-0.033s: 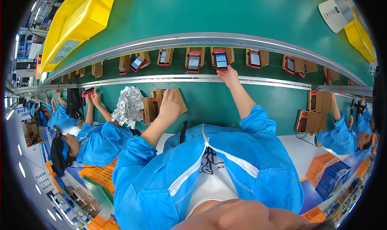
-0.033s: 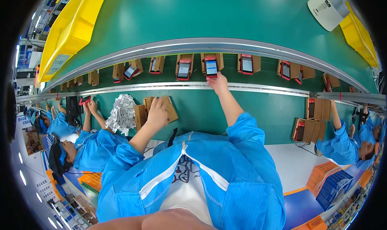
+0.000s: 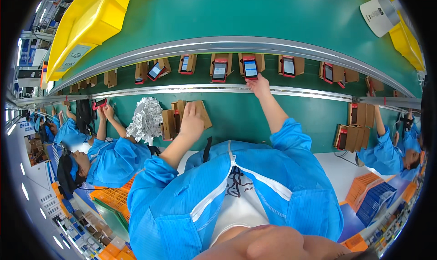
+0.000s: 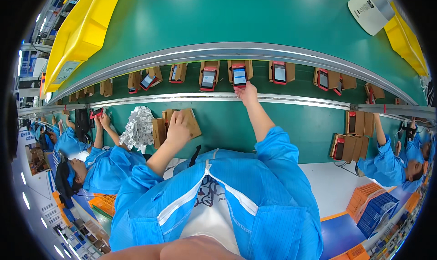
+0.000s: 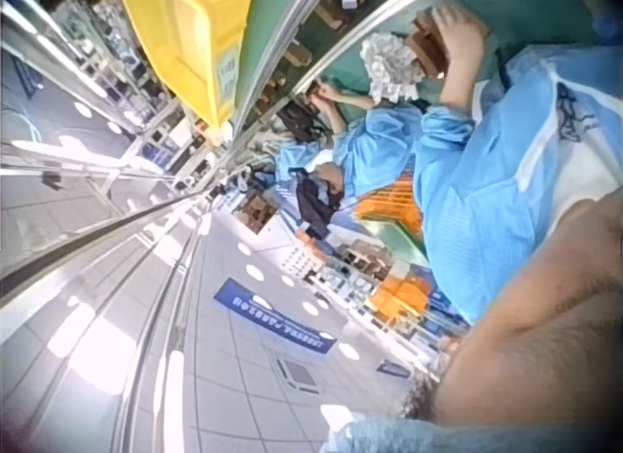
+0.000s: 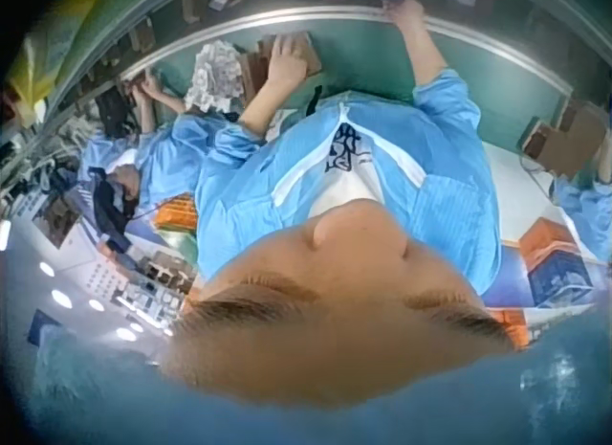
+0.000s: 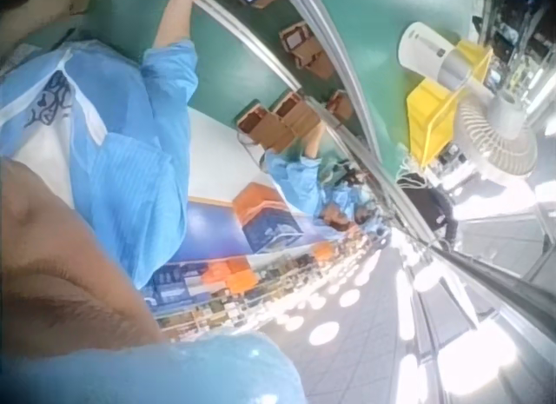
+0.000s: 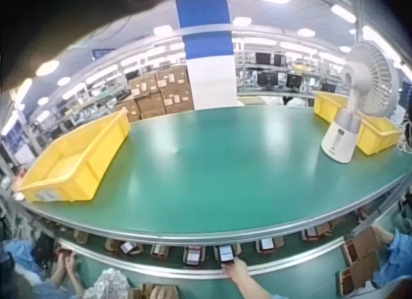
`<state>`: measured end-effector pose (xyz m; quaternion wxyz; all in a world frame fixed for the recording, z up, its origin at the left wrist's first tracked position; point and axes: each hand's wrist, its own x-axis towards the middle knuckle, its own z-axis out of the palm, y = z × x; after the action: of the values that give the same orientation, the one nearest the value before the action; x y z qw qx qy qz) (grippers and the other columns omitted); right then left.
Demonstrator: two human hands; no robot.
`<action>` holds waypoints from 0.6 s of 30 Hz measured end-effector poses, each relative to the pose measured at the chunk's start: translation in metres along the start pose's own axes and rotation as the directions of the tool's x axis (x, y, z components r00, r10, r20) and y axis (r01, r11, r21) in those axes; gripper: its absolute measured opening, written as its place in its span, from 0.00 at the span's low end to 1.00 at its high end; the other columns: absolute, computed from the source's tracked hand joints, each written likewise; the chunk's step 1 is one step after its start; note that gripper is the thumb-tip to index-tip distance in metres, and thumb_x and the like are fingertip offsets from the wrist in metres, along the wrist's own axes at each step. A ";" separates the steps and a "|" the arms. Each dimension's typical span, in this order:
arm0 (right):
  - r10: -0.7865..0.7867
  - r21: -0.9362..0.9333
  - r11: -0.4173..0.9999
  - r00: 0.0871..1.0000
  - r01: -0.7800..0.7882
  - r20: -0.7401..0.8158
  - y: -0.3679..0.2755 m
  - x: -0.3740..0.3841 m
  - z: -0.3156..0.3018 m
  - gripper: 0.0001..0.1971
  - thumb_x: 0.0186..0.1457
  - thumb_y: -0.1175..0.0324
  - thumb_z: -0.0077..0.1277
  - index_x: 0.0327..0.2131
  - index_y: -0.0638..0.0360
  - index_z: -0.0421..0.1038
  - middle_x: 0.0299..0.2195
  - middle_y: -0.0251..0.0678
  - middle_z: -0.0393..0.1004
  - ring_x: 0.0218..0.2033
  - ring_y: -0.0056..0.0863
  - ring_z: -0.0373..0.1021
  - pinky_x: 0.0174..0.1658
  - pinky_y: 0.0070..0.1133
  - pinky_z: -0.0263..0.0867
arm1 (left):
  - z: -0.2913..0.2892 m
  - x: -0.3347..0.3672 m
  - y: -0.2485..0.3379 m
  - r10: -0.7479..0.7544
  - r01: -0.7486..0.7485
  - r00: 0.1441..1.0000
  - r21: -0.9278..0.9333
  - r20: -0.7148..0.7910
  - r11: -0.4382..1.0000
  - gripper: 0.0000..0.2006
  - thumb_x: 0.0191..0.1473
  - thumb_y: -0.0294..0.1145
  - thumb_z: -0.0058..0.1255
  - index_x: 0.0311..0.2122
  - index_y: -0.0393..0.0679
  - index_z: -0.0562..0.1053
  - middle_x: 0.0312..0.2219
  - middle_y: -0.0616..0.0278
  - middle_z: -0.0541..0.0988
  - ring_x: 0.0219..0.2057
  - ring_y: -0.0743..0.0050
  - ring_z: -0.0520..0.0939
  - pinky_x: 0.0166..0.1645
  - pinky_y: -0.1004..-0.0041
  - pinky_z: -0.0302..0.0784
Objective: The person tests electronic devices positioned on a conveyor belt by tapping their screens and entering data into a handheld terminal by hand.
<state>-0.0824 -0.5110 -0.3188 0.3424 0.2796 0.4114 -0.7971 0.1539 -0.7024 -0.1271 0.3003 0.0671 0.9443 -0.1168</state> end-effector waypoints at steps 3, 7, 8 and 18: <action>-0.113 -0.128 0.986 0.993 0.110 -0.015 0.006 0.001 -0.002 0.17 0.64 0.60 0.30 0.41 0.67 0.61 0.31 0.45 0.72 0.27 0.33 0.72 0.27 0.25 0.69 | 0.018 -0.008 0.017 -0.055 -0.021 0.948 -0.232 -0.315 0.973 0.21 0.47 0.30 0.44 0.49 0.42 0.69 0.53 0.49 0.66 0.58 0.48 0.59 0.63 0.52 0.46; -0.199 -0.308 0.935 0.979 0.173 -0.054 0.008 -0.056 0.002 0.15 0.64 0.63 0.30 0.40 0.66 0.62 0.31 0.43 0.72 0.27 0.29 0.71 0.30 0.23 0.69 | -0.015 -0.011 0.037 -0.081 -0.125 0.954 -0.625 -0.290 0.771 0.24 0.48 0.25 0.41 0.54 0.39 0.64 0.54 0.47 0.65 0.57 0.49 0.62 0.60 0.60 0.57; -0.183 -0.295 0.939 0.983 0.174 -0.004 0.009 -0.082 0.002 0.16 0.64 0.62 0.30 0.40 0.66 0.62 0.30 0.43 0.72 0.27 0.29 0.71 0.30 0.23 0.69 | -0.021 -0.009 0.041 -0.166 -0.152 0.948 -0.846 -0.270 0.511 0.23 0.51 0.27 0.41 0.55 0.38 0.63 0.54 0.46 0.64 0.57 0.48 0.62 0.60 0.61 0.57; 0.030 -0.276 0.959 0.939 0.070 0.342 0.002 -0.328 0.038 0.14 0.63 0.63 0.36 0.44 0.64 0.62 0.35 0.41 0.71 0.34 0.28 0.69 0.39 0.22 0.66 | -0.074 -0.030 0.079 0.027 -0.046 0.968 -0.278 -0.251 -0.960 0.27 0.63 0.49 0.19 0.61 0.41 0.51 0.57 0.52 0.60 0.58 0.58 0.62 0.61 0.60 0.57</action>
<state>0.1126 -0.4405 -0.0620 0.4370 0.0804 0.4585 -0.7696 0.1528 -0.6087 -0.0654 0.1188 -0.1648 0.2418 0.9488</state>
